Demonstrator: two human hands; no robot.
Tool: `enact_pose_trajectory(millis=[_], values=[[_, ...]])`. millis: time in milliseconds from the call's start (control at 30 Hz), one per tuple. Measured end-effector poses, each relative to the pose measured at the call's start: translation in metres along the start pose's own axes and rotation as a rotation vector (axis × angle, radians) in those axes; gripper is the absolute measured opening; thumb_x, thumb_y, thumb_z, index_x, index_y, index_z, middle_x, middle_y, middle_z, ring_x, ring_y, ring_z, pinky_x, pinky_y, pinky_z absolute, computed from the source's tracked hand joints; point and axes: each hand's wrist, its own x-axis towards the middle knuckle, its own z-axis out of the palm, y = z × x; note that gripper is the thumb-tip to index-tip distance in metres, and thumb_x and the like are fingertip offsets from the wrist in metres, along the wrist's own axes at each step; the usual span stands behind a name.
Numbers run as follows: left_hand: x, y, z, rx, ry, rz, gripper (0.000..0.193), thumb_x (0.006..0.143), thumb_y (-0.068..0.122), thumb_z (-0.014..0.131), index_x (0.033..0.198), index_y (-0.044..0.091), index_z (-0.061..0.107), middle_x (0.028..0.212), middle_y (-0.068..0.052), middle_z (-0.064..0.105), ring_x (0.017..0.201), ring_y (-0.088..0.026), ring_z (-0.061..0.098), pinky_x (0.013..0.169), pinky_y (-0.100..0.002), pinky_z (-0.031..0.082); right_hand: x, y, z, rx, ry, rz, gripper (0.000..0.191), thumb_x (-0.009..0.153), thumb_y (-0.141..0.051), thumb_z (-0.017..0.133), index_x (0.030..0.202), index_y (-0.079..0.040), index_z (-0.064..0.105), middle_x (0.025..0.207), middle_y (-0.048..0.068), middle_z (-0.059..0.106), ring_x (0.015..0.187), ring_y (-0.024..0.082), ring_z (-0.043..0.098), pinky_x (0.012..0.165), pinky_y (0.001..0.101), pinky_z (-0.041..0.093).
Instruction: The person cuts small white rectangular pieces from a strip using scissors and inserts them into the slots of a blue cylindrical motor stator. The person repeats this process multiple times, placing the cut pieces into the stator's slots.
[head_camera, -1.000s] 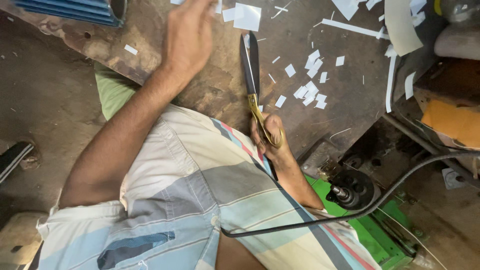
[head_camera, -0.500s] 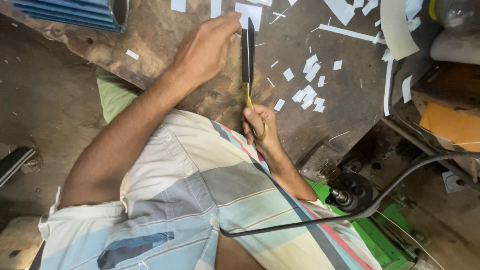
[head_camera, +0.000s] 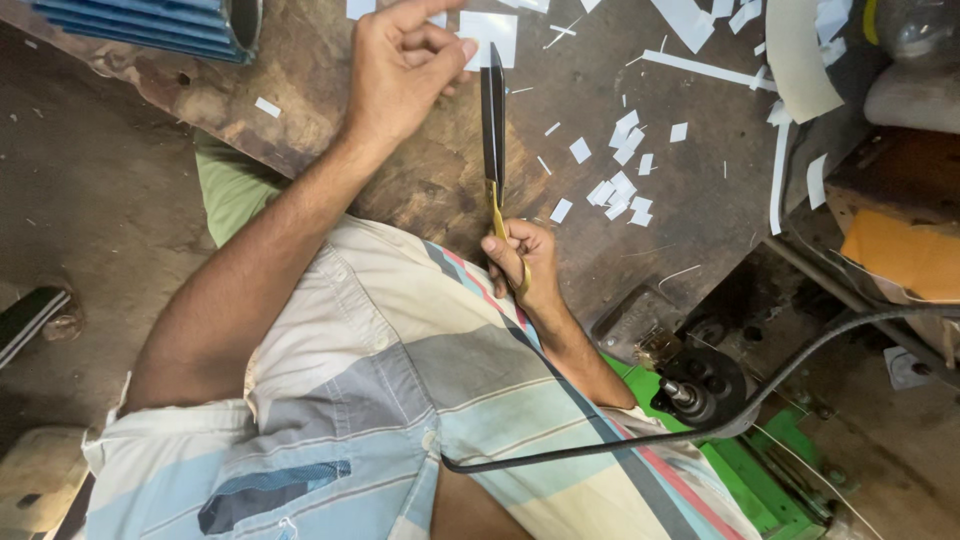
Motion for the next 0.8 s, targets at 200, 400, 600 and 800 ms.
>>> enact_pose_trajectory(millis=[200, 400, 600, 800], values=[[-0.003, -0.001, 0.003, -0.008, 0.056, 0.071, 0.030, 0.103, -0.002, 0.074, 0.132, -0.004, 0.067, 0.102, -0.009, 0.074, 0.083, -0.010, 0.077, 0.065, -0.022, 0.064, -0.002, 0.004, -0.004, -0.031, -0.013, -0.013, 0.030, 0.101, -0.020, 0.070, 0.079, -0.002, 0.060, 0.057, 0.002, 0.058, 0.039, 0.007, 0.049, 0.036, 0.0230, 0.035], [-0.006, 0.003, 0.007, -0.042, 0.089, 0.071, 0.031, 0.104, -0.003, 0.072, 0.134, -0.003, 0.067, 0.099, -0.008, 0.074, 0.082, -0.010, 0.074, 0.069, -0.022, 0.062, 0.001, 0.016, -0.009, 0.053, -0.077, -0.120, 0.044, 0.100, -0.041, 0.070, 0.086, 0.000, 0.062, 0.060, 0.003, 0.058, 0.040, 0.007, 0.049, 0.036, 0.0223, 0.036], [-0.012, 0.003, 0.011, -0.070, 0.088, 0.031, 0.032, 0.104, -0.001, 0.071, 0.135, -0.002, 0.065, 0.103, -0.007, 0.075, 0.089, -0.010, 0.078, 0.078, -0.025, 0.063, 0.005, 0.028, -0.011, 0.123, -0.114, -0.106, 0.060, 0.096, -0.057, 0.069, 0.094, 0.002, 0.062, 0.066, 0.005, 0.061, 0.043, 0.008, 0.051, 0.039, 0.0219, 0.036], [-0.017, 0.001, 0.017, -0.032, 0.130, 0.031, 0.030, 0.104, -0.001, 0.072, 0.134, -0.002, 0.067, 0.104, -0.007, 0.069, 0.090, -0.011, 0.076, 0.080, -0.027, 0.064, 0.014, 0.025, -0.005, 0.123, -0.102, -0.142, 0.061, 0.096, -0.058, 0.069, 0.093, 0.002, 0.062, 0.065, 0.004, 0.059, 0.042, 0.008, 0.050, 0.039, 0.0218, 0.037]])
